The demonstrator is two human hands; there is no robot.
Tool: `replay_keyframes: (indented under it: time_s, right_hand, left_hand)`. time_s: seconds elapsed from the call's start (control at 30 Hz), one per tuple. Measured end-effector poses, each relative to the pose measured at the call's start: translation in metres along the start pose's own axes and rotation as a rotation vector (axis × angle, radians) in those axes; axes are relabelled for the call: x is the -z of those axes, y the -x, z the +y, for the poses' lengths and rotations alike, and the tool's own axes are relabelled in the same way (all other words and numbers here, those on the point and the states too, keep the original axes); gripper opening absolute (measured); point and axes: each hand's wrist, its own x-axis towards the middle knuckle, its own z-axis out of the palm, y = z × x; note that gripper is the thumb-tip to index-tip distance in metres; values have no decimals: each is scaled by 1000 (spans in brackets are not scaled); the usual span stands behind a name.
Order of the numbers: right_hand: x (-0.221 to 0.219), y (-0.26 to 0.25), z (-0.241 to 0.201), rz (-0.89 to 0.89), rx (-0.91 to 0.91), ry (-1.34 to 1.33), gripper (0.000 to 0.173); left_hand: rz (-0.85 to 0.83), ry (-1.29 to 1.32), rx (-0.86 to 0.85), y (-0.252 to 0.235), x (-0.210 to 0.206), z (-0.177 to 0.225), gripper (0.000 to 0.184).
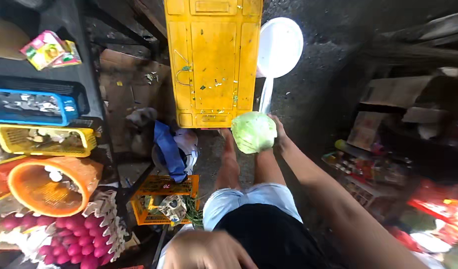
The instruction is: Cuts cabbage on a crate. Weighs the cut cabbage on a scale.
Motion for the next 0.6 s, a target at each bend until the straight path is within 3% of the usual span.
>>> replay_keyframes:
  time_s: [0.07,0.1,0.13,0.17,0.2,0.27,0.43,0.6]
  right_hand:
    - [1,-35,9,-96,-144,-164,34]
    - [5,-57,18,-188,-184,-230,34]
    - [5,-71,27,-242,-180,-243,34]
    - [1,-80,36,-252,-134,-200,35]
    - [-5,-87,41,-245,-63,-93,41]
    - [-16,-97,47,-179,1,161,63]
    - [-54,-126,24,133,60,444,64]
    - [-48,-121,10,0,48,529,61]
  left_hand:
    - [449,-206,101,-37,65,-28,45]
    - [613,-351,227,-67,102,-51,40]
    - [694,-396,355,-93,135,-80,54]
    - [750,-340,451,-113,162,-111,76]
    - [815,-251,480,-133,182,-138,87]
    - [955,-147,425,-163,214,-176,92]
    - [1047,-122,355,-193,273,-190,87]
    - [1360,-336,295,-233,297,-222,106]
